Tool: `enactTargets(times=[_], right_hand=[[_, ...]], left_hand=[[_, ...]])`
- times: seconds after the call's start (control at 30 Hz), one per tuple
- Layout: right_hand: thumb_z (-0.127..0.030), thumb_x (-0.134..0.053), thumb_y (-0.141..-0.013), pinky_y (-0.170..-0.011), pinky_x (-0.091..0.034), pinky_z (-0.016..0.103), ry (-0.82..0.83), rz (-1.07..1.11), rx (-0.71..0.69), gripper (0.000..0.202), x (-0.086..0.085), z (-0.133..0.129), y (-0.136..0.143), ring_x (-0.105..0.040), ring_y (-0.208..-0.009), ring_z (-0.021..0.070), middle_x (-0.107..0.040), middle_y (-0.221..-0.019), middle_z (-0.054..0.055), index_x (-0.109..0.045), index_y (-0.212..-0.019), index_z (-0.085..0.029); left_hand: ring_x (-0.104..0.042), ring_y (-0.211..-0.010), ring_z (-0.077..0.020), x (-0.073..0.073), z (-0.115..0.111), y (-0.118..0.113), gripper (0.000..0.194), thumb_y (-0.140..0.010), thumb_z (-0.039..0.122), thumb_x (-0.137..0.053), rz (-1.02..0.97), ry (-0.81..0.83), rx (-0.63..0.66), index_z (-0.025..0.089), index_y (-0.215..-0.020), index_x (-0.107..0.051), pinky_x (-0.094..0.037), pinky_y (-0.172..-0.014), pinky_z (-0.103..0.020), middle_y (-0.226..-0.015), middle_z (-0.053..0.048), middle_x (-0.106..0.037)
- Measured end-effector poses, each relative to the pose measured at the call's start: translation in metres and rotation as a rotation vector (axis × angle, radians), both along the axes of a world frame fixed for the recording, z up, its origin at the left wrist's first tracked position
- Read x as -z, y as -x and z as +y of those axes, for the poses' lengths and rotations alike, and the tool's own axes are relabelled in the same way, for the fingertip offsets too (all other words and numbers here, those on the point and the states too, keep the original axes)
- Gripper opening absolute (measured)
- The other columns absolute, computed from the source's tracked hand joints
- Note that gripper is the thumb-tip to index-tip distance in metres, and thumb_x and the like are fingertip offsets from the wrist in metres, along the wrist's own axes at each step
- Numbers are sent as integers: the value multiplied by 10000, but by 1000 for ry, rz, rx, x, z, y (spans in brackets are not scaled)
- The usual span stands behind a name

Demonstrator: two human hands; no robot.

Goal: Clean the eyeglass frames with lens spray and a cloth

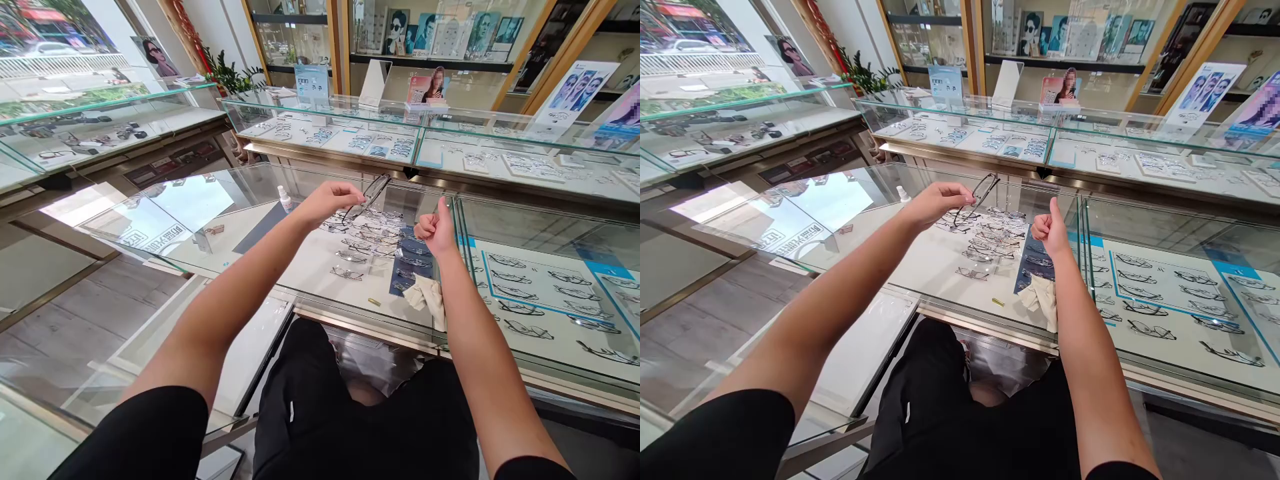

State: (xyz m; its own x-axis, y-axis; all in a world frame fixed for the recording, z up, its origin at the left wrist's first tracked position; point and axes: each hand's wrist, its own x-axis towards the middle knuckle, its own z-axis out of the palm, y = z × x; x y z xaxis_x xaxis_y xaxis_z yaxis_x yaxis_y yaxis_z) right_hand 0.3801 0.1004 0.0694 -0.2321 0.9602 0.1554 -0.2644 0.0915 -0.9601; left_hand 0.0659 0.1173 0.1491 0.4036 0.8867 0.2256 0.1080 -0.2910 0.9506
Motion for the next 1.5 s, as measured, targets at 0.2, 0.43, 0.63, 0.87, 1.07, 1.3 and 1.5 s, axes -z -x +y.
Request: enactTargets(times=[0.2,0.43,0.63,0.87,1.07,1.3,1.5], right_hand=[[-687,-808,-818,-488,-141,300,-16,28,161,554,-1,-2,7,-156,-487,98,-239,-520,-85,-530,-634,-244],[-249,-771,-702,-528,-311,240,32,311,21,247,-12,-6,9,-407,-606,116,-475,-712,-40,-555,-821,-239],[-167,-775,-657,-575,-384,241,35,346,-31,288,-16,-11,17,-431,-633,106,-590,-815,-29,-586,-865,-232],[-220,-885,-683,-615,-406,234,8,277,-13,340,-17,-14,18,-472,-688,109,-612,-834,-30,-577,-825,-237],[-245,-914,-660,-621,-397,250,8,228,16,369,-14,-12,18,-460,-696,119,-591,-801,-36,-579,-814,-245],[-205,-890,-685,-620,-367,246,-7,221,36,311,-10,-8,17,-443,-673,103,-594,-795,-38,-601,-795,-230],[-218,-854,-671,-595,-367,260,5,208,143,335,-12,-7,14,-384,-628,97,-565,-798,-44,-534,-769,-236]], left_hand=[[-664,-885,-177,36,14,-95,349,-733,525,-946,-303,79,51,213,-849,-840,-466,-824,-323,-980,-64,-803],[-643,-828,-158,70,10,-125,416,-672,542,-983,-475,181,-13,206,-862,-826,-459,-758,-297,-920,-50,-787],[-596,-779,-133,69,-5,-117,409,-640,532,-1011,-497,201,47,215,-806,-813,-484,-805,-300,-856,-16,-752],[-622,-832,-168,67,-10,-120,391,-648,529,-1000,-447,142,12,225,-787,-796,-503,-839,-330,-854,-17,-738],[-628,-834,-172,69,-9,-120,393,-678,538,-980,-424,114,-27,221,-810,-790,-507,-833,-335,-859,-23,-736],[-621,-825,-177,68,-7,-119,407,-642,533,-996,-391,98,-17,219,-778,-776,-516,-815,-344,-859,-23,-727],[-634,-871,-173,71,5,-113,402,-661,534,-980,-447,98,-90,221,-810,-776,-507,-831,-324,-899,-29,-743]])
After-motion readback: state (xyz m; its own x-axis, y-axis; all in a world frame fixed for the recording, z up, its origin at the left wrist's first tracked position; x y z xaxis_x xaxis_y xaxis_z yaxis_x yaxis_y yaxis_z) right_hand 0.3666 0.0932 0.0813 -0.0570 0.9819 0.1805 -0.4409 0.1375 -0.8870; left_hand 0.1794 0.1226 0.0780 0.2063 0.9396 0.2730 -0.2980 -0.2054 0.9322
